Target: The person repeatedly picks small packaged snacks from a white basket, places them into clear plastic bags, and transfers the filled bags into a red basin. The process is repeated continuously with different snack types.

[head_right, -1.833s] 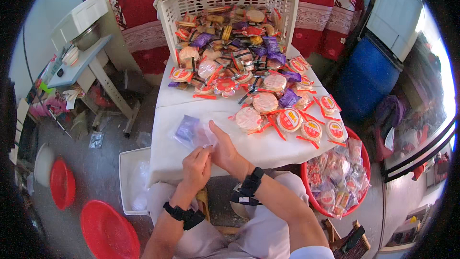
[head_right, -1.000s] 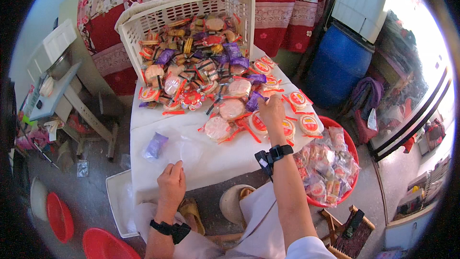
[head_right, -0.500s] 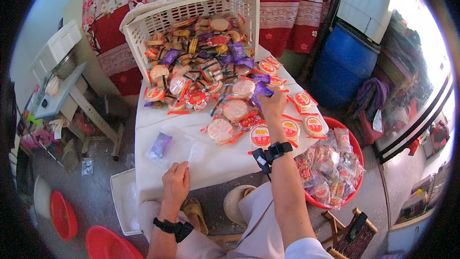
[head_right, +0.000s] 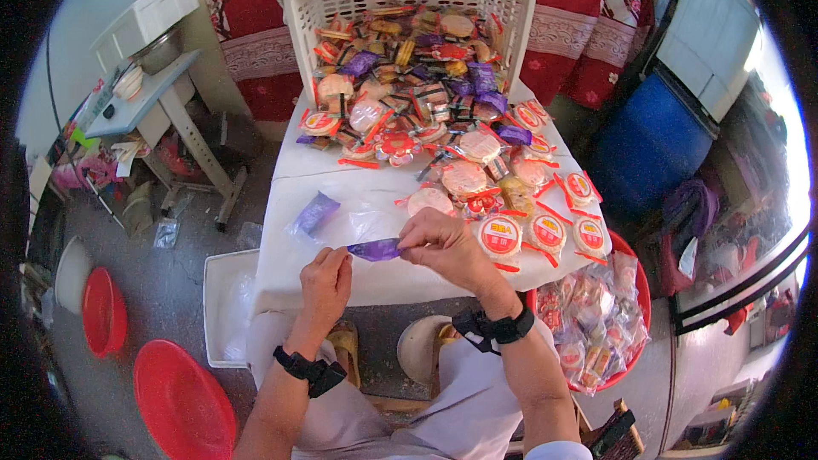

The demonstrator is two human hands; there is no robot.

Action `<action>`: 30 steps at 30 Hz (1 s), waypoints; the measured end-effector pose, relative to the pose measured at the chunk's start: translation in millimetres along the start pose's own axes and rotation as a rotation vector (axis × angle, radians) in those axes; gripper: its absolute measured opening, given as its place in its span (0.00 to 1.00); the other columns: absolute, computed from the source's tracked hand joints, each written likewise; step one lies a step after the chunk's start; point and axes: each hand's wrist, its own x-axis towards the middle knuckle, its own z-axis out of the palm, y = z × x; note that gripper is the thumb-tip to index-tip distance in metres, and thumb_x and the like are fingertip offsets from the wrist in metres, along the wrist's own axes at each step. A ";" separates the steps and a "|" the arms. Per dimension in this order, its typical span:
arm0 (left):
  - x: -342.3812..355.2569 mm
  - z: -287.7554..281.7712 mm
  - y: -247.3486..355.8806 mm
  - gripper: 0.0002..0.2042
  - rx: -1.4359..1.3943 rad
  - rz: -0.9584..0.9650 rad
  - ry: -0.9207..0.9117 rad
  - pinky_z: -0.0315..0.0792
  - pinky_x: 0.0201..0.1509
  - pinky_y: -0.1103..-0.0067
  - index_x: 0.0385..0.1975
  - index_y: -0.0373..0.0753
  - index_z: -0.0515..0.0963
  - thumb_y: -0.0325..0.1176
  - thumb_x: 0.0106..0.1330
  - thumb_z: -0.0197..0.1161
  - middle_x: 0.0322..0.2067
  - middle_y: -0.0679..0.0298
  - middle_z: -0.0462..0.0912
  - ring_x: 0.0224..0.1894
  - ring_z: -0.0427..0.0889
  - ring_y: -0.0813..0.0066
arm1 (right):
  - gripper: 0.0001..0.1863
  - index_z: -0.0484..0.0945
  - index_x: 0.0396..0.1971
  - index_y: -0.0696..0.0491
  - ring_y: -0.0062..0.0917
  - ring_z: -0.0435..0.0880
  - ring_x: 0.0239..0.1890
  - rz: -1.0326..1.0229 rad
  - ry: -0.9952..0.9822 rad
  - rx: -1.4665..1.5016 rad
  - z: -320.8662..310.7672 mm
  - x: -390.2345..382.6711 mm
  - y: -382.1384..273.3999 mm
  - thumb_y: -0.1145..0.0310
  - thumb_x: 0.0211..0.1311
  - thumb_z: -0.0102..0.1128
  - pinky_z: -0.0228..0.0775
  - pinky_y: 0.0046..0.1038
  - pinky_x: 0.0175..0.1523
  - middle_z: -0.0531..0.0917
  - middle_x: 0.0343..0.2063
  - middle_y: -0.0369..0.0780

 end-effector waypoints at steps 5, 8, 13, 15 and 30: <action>1.4 -1.8 0.3 0.07 0.008 -0.022 0.036 0.71 0.25 0.67 0.37 0.33 0.79 0.22 0.60 0.60 0.24 0.53 0.77 0.22 0.78 0.54 | 0.09 0.83 0.29 0.55 0.26 0.80 0.35 -0.243 -0.003 -0.589 14.6 -3.6 9.2 0.82 0.47 0.68 0.74 0.25 0.37 0.78 0.33 0.39; 1.4 -2.1 2.0 0.08 0.041 -0.011 0.039 0.71 0.26 0.67 0.38 0.32 0.79 0.21 0.60 0.60 0.24 0.52 0.77 0.22 0.78 0.53 | 0.09 0.81 0.29 0.56 0.31 0.79 0.31 -0.342 0.045 -0.726 30.1 -7.1 20.8 0.82 0.46 0.67 0.73 0.28 0.34 0.75 0.30 0.41; 2.0 -0.2 6.2 0.09 0.054 0.037 0.040 0.71 0.26 0.67 0.40 0.32 0.79 0.21 0.60 0.60 0.24 0.53 0.77 0.23 0.78 0.53 | 0.07 0.75 0.28 0.56 0.36 0.78 0.28 -0.455 0.184 -0.934 58.6 -0.3 47.8 0.81 0.47 0.62 0.73 0.33 0.29 0.72 0.29 0.42; 3.5 -0.9 6.1 0.10 0.040 0.012 0.061 0.71 0.27 0.66 0.41 0.32 0.79 0.20 0.60 0.60 0.25 0.53 0.76 0.24 0.78 0.52 | 0.07 0.72 0.26 0.55 0.37 0.79 0.28 -0.437 0.195 -1.001 64.4 3.8 55.2 0.79 0.48 0.60 0.73 0.35 0.29 0.70 0.29 0.42; 2.1 -10.5 -4.8 0.11 0.097 0.004 0.005 0.73 0.32 0.64 0.42 0.34 0.77 0.22 0.60 0.60 0.29 0.54 0.75 0.31 0.78 0.52 | 0.11 0.74 0.46 0.60 0.27 0.85 0.41 0.129 0.169 -0.028 92.2 6.9 68.6 0.81 0.65 0.50 0.80 0.27 0.41 0.82 0.39 0.41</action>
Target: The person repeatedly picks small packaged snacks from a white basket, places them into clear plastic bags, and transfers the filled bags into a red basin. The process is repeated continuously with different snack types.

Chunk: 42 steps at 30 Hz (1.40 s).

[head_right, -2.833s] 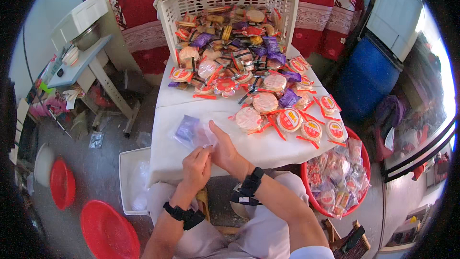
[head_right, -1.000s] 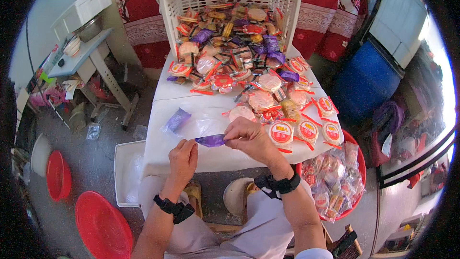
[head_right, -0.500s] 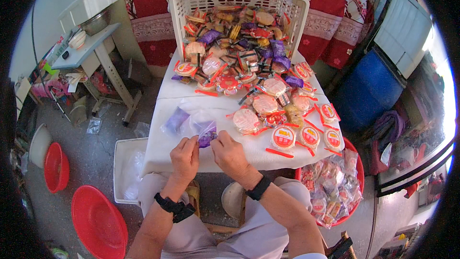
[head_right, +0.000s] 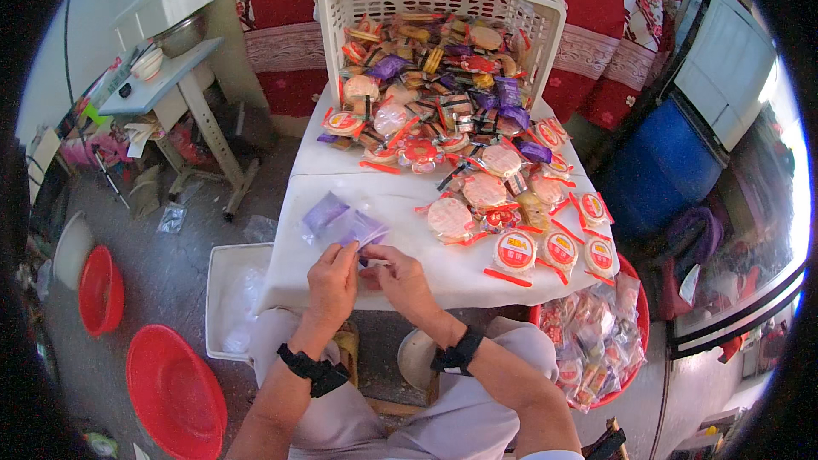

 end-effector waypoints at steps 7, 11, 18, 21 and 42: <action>-3.3 3.8 1.0 0.11 -0.059 0.031 0.000 0.72 0.31 0.64 0.43 0.34 0.77 0.21 0.60 0.58 0.28 0.54 0.75 0.30 0.78 0.51 | 0.15 0.75 0.40 0.62 0.24 0.85 0.29 0.431 0.082 0.191 -14.2 7.4 -14.7 0.63 0.69 0.56 0.81 0.23 0.30 0.82 0.31 0.41; -3.1 6.1 2.6 0.11 -0.082 0.042 0.006 0.71 0.30 0.64 0.43 0.33 0.77 0.21 0.60 0.58 0.28 0.54 0.75 0.29 0.78 0.51 | 0.21 0.79 0.30 0.58 0.20 0.82 0.21 0.584 -0.098 0.145 -15.3 15.2 -21.0 0.52 0.66 0.58 0.76 0.20 0.23 0.82 0.23 0.39; -2.9 5.1 3.3 0.12 -0.094 0.057 0.038 0.70 0.26 0.67 0.44 0.32 0.78 0.18 0.61 0.57 0.26 0.53 0.75 0.23 0.77 0.54 | 0.15 0.79 0.32 0.58 0.16 0.78 0.18 0.522 -0.053 0.088 -5.3 16.2 -20.1 0.60 0.67 0.56 0.71 0.19 0.20 0.82 0.22 0.37; -4.0 3.1 2.7 0.13 -0.052 0.024 -0.011 0.71 0.29 0.64 0.44 0.32 0.77 0.20 0.58 0.58 0.26 0.54 0.75 0.26 0.77 0.52 | 0.11 0.79 0.36 0.59 0.17 0.78 0.21 0.427 0.006 0.069 -10.2 17.0 -17.3 0.67 0.68 0.52 0.74 0.20 0.22 0.83 0.28 0.39; 1.9 3.1 7.0 0.13 -0.043 0.093 -0.028 0.73 0.33 0.65 0.45 0.30 0.77 0.18 0.60 0.55 0.31 0.50 0.77 0.29 0.79 0.50 | 0.09 0.71 0.40 0.62 0.29 0.83 0.24 0.379 0.239 0.218 16.2 40.6 3.0 0.74 0.65 0.48 0.79 0.31 0.24 0.80 0.27 0.45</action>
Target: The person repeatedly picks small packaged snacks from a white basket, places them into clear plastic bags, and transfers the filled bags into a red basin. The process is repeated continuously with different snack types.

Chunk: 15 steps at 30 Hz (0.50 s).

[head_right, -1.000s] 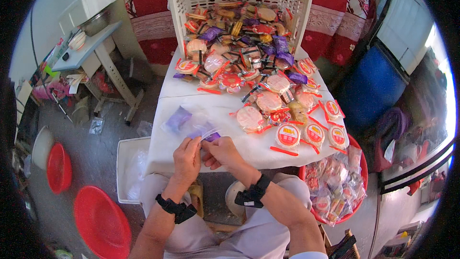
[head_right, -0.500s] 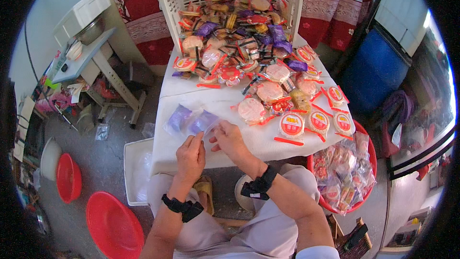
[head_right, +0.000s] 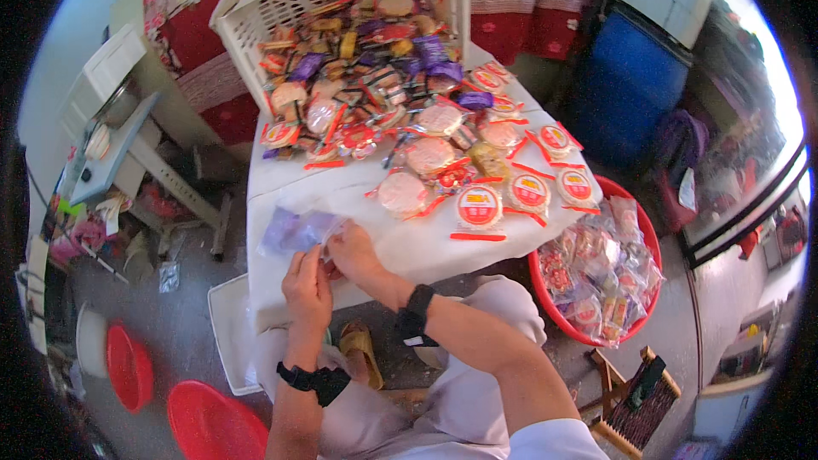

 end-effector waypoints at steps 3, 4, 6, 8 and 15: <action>1.5 0.9 0.2 0.13 0.010 0.044 0.003 0.73 0.34 0.65 0.45 0.28 0.77 0.18 0.61 0.54 0.32 0.49 0.77 0.30 0.79 0.50 | 0.07 0.74 0.34 0.64 0.28 0.81 0.19 -0.021 0.018 -0.066 6.4 11.7 5.5 0.76 0.61 0.50 0.76 0.31 0.20 0.79 0.21 0.44; 1.7 1.4 0.4 0.13 0.008 0.053 0.011 0.73 0.34 0.65 0.45 0.28 0.77 0.18 0.61 0.53 0.32 0.49 0.77 0.30 0.79 0.50 | 0.07 0.75 0.33 0.64 0.27 0.81 0.18 0.014 0.043 -0.111 8.3 14.0 6.0 0.77 0.60 0.50 0.75 0.31 0.20 0.79 0.20 0.43; 1.6 1.8 0.7 0.13 -0.030 0.013 0.000 0.72 0.33 0.66 0.46 0.28 0.76 0.18 0.62 0.53 0.31 0.49 0.77 0.30 0.79 0.51 | 0.06 0.77 0.28 0.63 0.25 0.79 0.17 -0.038 0.056 -0.067 10.7 15.1 5.2 0.78 0.58 0.50 0.72 0.28 0.19 0.79 0.19 0.42; 1.4 1.3 0.1 0.13 -0.029 -0.009 0.008 0.72 0.33 0.66 0.46 0.28 0.76 0.18 0.62 0.53 0.31 0.49 0.77 0.30 0.79 0.52 | 0.07 0.78 0.27 0.62 0.24 0.79 0.17 0.017 -0.007 0.010 10.2 11.5 4.0 0.78 0.58 0.49 0.72 0.27 0.20 0.78 0.17 0.41; 0.7 1.5 -3.1 0.14 0.051 0.012 0.010 0.72 0.33 0.63 0.47 0.28 0.76 0.19 0.62 0.53 0.31 0.49 0.76 0.30 0.78 0.49 | 0.07 0.78 0.25 0.62 0.23 0.79 0.19 0.046 -0.249 0.197 1.1 12.7 7.6 0.78 0.57 0.51 0.75 0.26 0.24 0.80 0.19 0.40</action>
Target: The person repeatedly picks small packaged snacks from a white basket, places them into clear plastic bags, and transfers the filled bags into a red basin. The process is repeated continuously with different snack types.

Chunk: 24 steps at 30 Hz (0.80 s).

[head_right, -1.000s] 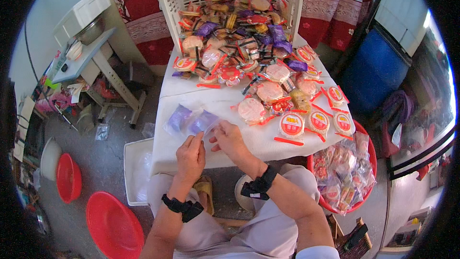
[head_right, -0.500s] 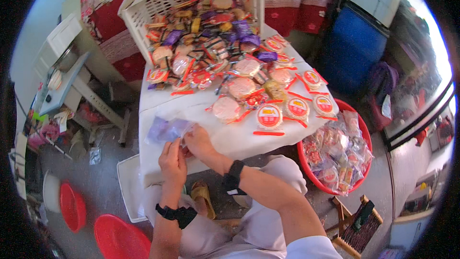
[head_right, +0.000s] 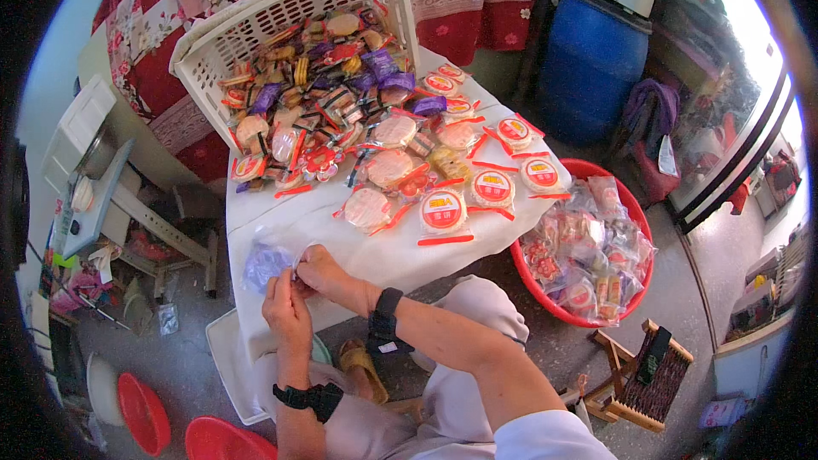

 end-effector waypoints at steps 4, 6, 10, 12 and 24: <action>0.7 0.2 -1.7 0.14 -0.033 -0.020 -0.024 0.72 0.33 0.62 0.47 0.29 0.76 0.19 0.61 0.53 0.31 0.48 0.76 0.30 0.78 0.48 | 0.08 0.79 0.29 0.62 0.23 0.81 0.22 -0.004 -0.021 0.032 0.4 -1.4 -2.2 0.75 0.60 0.52 0.76 0.26 0.26 0.82 0.25 0.42; -0.2 -0.3 -3.5 0.14 -0.015 -0.039 -0.046 0.72 0.33 0.62 0.47 0.29 0.76 0.19 0.61 0.53 0.31 0.48 0.77 0.30 0.78 0.47 | 0.09 0.79 0.33 0.62 0.23 0.82 0.23 0.029 -0.033 -0.137 -3.0 -8.1 -12.6 0.71 0.62 0.53 0.76 0.25 0.27 0.83 0.28 0.42; -5.8 -1.0 -7.7 0.17 0.097 -0.133 -0.178 0.73 0.33 0.61 0.52 0.31 0.73 0.23 0.61 0.56 0.32 0.49 0.78 0.31 0.79 0.48 | 0.13 0.81 0.39 0.58 0.21 0.85 0.25 -0.030 -0.113 -0.758 -52.4 -21.6 -67.0 0.63 0.65 0.55 0.76 0.22 0.26 0.84 0.27 0.37; -6.8 -0.5 -10.3 0.19 0.153 -0.158 -0.242 0.74 0.33 0.61 0.53 0.33 0.71 0.25 0.61 0.58 0.32 0.50 0.78 0.32 0.80 0.49 | 0.09 0.82 0.36 0.57 0.20 0.83 0.23 -0.235 0.095 -0.595 -99.5 -27.3 -104.4 0.67 0.61 0.59 0.76 0.23 0.26 0.85 0.26 0.37; -2.6 2.5 -9.6 0.19 0.307 -0.188 -0.383 0.77 0.33 0.64 0.50 0.33 0.74 0.32 0.58 0.62 0.33 0.55 0.78 0.33 0.82 0.54 | 0.31 0.82 0.32 0.64 0.50 0.83 0.45 -0.194 1.180 -1.416 -283.0 30.2 -212.1 0.43 0.54 0.62 0.74 0.42 0.49 0.83 0.36 0.57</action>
